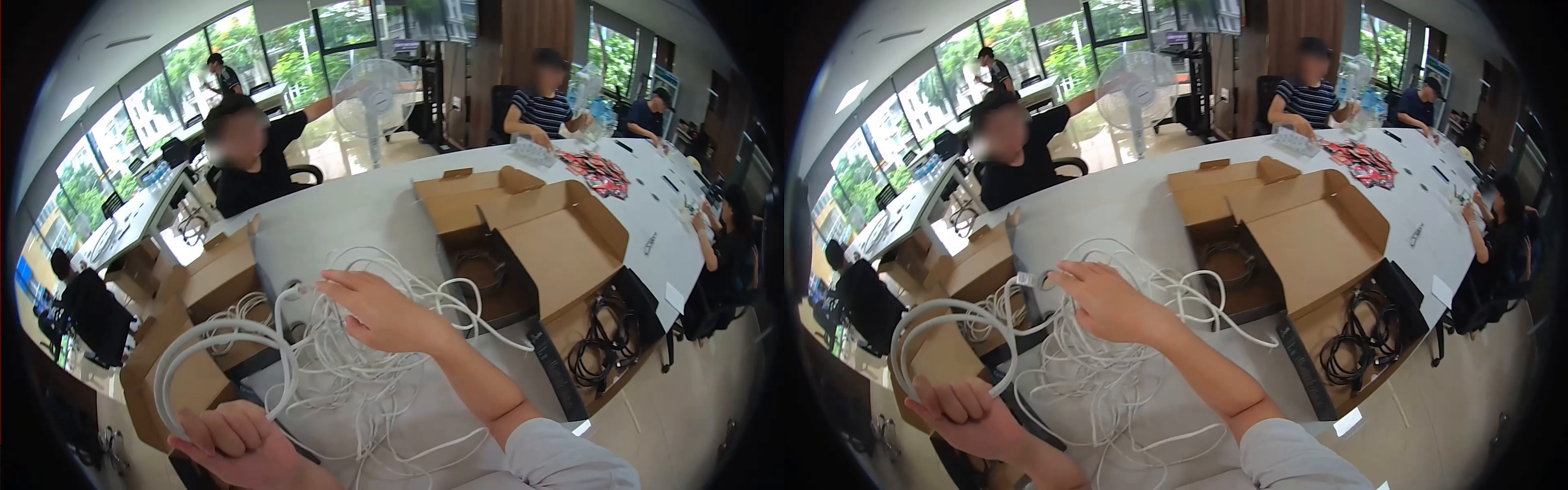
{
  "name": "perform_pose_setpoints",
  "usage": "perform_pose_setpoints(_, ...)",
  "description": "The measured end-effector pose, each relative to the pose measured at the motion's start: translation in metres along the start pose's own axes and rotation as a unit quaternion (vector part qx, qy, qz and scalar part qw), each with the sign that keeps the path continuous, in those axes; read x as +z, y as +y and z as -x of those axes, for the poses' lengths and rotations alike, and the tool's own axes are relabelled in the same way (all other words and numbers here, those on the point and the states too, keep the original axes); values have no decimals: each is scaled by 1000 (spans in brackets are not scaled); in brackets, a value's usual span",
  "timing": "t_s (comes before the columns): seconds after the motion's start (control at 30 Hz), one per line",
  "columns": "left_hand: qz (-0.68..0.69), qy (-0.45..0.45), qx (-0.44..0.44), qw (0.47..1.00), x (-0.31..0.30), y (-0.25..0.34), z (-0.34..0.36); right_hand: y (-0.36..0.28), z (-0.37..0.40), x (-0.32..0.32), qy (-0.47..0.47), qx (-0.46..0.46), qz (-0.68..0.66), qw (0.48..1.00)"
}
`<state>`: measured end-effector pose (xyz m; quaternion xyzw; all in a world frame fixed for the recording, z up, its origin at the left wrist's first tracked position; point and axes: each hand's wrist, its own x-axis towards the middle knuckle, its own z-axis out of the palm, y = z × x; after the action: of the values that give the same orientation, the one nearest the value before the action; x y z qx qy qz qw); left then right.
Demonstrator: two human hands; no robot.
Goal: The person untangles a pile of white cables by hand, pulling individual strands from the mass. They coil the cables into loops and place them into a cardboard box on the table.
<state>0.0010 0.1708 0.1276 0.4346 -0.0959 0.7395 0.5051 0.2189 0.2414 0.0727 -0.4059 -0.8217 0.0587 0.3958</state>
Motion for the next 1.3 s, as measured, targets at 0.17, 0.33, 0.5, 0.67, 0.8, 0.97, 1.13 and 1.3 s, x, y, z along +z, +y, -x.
perform_pose_setpoints(0.17, -20, 109, 39, 993, -5, 1, -2, -3, -1, 0, 5, 97, 81, 992)
perform_pose_setpoints(0.33, -2, 101, 70, 992, -9, 16, -8, 9, 1, -9, 67, 154, 216, 962)
perform_pose_setpoints(0.5, 20, 70, 69, 995, -17, 32, -13, 27, 3, -29, 78, 171, 16, 982)
perform_pose_setpoints(0.67, 26, 93, 84, 992, -19, 25, -15, 24, -2, -39, 148, 194, -135, 960)
perform_pose_setpoints(0.8, 22, 103, 84, 991, -23, 26, -17, 21, -4, -40, 264, 180, -331, 888)
perform_pose_setpoints(0.97, -7, 86, 97, 992, -23, 26, -16, 18, -2, -47, 308, 201, -511, 777)
perform_pose_setpoints(1.13, -7, 110, 95, 989, -19, 17, -15, 9, -2, -47, 328, 198, -459, 802)
perform_pose_setpoints(1.3, -28, 106, 86, 990, -17, 7, -12, -27, -3, -22, 166, 166, -398, 887)
